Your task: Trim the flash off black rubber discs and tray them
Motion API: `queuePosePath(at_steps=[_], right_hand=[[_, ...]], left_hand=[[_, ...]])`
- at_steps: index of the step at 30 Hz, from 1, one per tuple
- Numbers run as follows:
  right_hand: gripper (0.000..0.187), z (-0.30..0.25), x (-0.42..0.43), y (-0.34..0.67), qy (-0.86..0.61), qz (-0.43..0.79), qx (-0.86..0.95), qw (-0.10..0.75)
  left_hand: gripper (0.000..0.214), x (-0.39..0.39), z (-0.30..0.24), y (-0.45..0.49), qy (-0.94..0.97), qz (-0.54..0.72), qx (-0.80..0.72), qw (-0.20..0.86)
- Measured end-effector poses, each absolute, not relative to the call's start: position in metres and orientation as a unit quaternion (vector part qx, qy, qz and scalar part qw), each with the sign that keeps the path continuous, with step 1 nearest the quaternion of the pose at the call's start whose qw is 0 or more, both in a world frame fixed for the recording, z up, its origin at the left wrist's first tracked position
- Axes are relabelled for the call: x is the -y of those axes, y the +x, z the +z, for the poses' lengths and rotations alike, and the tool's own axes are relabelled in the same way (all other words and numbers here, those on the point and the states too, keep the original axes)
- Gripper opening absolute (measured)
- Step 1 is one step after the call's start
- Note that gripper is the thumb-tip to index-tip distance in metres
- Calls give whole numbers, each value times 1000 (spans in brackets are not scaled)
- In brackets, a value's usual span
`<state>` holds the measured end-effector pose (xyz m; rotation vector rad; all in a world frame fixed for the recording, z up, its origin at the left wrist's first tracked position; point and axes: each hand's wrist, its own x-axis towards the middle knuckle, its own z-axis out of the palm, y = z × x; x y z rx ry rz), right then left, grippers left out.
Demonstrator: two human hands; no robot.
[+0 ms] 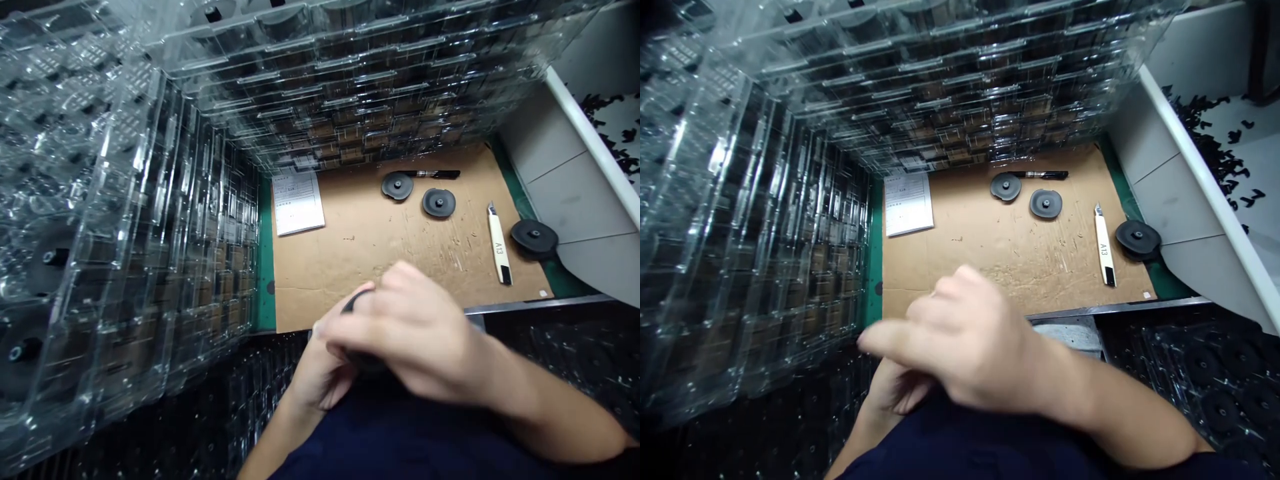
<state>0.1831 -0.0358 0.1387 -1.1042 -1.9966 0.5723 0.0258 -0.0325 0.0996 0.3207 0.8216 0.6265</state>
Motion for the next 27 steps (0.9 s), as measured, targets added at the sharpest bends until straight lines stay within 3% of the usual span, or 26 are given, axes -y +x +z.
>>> queuePosePath(at_steps=[5, 8, 12, 18, 22, 27], right_hand=[[23, 94, 40, 208, -641, 303, 612, 352], [23, 55, 62, 210, -658, 373, 585, 293], [22, 24, 87, 206, -659, 397, 574, 281], [23, 82, 75, 206, -688, 319, 532, 376], [30, 126, 68, 184, -570, 225, 645, 456], [24, 128, 59, 166, -461, 297, 724, 419]], left_hand=[[53, 31, 100, 25, 100, 292, -300, 903], [53, 32, 97, 23, 85, 300, -291, 905], [54, 31, 94, 21, 87, 297, -297, 903], [63, 34, 98, 29, 122, 310, -341, 879], [62, 37, 96, 30, 155, 325, -369, 857], [51, 31, 94, 30, 180, 375, -356, 837]])
